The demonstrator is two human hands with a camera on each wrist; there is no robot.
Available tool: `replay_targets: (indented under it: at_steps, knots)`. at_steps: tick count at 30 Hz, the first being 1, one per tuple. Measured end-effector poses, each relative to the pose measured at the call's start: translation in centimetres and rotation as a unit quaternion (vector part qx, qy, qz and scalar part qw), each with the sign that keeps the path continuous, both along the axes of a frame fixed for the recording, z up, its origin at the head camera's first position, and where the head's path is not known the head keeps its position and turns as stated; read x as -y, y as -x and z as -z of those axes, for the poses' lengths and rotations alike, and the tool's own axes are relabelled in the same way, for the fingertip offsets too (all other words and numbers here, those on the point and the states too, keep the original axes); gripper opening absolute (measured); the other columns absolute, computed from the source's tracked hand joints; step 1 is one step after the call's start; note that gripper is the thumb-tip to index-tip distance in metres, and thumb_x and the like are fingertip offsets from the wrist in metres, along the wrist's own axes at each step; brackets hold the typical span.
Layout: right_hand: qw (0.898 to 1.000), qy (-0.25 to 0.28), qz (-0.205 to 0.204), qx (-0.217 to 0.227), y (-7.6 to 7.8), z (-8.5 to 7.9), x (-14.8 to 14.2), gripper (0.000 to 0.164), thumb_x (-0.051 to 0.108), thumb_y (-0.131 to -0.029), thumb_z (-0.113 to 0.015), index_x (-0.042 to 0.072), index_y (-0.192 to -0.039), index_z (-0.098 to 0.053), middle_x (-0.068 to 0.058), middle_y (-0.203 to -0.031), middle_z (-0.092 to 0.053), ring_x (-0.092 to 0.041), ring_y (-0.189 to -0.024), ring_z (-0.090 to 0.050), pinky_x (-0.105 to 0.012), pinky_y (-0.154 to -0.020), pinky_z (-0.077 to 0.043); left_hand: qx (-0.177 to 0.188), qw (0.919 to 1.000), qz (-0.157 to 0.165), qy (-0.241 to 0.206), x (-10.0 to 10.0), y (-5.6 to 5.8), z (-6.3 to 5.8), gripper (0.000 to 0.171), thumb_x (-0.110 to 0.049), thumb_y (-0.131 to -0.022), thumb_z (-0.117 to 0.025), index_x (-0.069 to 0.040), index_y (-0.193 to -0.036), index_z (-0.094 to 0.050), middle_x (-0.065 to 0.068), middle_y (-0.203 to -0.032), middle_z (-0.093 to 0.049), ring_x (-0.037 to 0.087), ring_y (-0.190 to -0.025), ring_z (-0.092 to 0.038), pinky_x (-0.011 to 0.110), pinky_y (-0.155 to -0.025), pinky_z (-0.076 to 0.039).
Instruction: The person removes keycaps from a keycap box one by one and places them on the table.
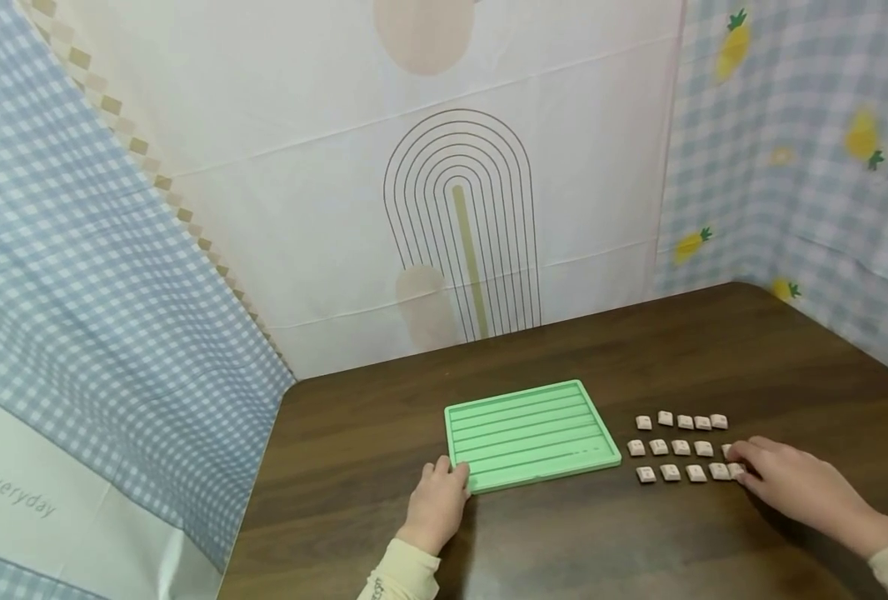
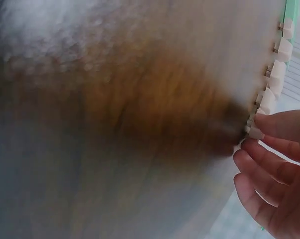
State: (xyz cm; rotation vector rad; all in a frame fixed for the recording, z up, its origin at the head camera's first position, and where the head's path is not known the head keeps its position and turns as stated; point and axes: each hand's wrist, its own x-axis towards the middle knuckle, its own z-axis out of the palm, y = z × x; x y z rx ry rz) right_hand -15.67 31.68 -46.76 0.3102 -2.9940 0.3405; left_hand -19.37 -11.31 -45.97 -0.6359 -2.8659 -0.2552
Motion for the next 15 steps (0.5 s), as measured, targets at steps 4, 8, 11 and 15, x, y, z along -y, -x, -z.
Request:
replay_targets:
  at_steps: [4,8,11,15]
  knots:
    - [1.0,0.023,0.01,0.017,0.3,-0.9,-0.2,0.023,0.011,-0.075,-0.069,0.005,-0.097,-0.063,-0.007,-0.088,-0.067,-0.022,-0.074,-0.061,-0.042,-0.056,-0.05,-0.001,0.9999,-0.01,0.007,-0.1,-0.2,0.1,0.014,-0.014,-0.081,-0.065,-0.009,-0.084,-0.053,0.012,-0.086,-0.053,0.024,-0.071,-0.045,0.03,-0.048,-0.049]
    - [0.999,0.051,0.008,0.003,-0.2,-1.9,0.6,0.024,0.02,-0.082,-0.065,0.006,-0.102,-0.063,-0.006,-0.09,-0.066,-0.021,-0.076,-0.059,-0.043,-0.058,-0.049,0.007,0.9999,-0.014,0.008,-0.2,-0.5,0.1,0.014,-0.012,-0.082,-0.064,-0.007,-0.088,-0.053,0.013,-0.087,-0.051,0.024,-0.071,-0.044,0.029,-0.049,-0.048]
    - [0.998,0.064,0.004,-0.021,-0.6,-2.7,2.4,0.027,0.027,-0.086,-0.062,0.008,-0.104,-0.062,-0.012,-0.096,-0.067,-0.027,-0.082,-0.061,-0.048,-0.062,-0.049,0.01,0.9998,-0.01,-0.013,-0.4,-0.5,-0.1,0.016,-0.011,-0.084,-0.062,-0.003,-0.093,-0.052,0.015,-0.091,-0.052,0.025,-0.073,-0.047,0.031,-0.053,-0.049]
    - [0.994,0.058,-0.014,-0.092,-0.1,-3.1,5.7,0.033,0.026,-0.081,-0.066,0.004,-0.105,-0.062,-0.024,-0.106,-0.064,-0.04,-0.094,-0.058,-0.059,-0.071,-0.047,-0.014,0.9981,-0.022,-0.055,-0.8,-0.4,-0.6,0.029,-0.013,-0.088,-0.058,0.004,-0.11,-0.051,0.024,-0.11,-0.055,0.035,-0.095,-0.054,0.044,-0.077,-0.052]
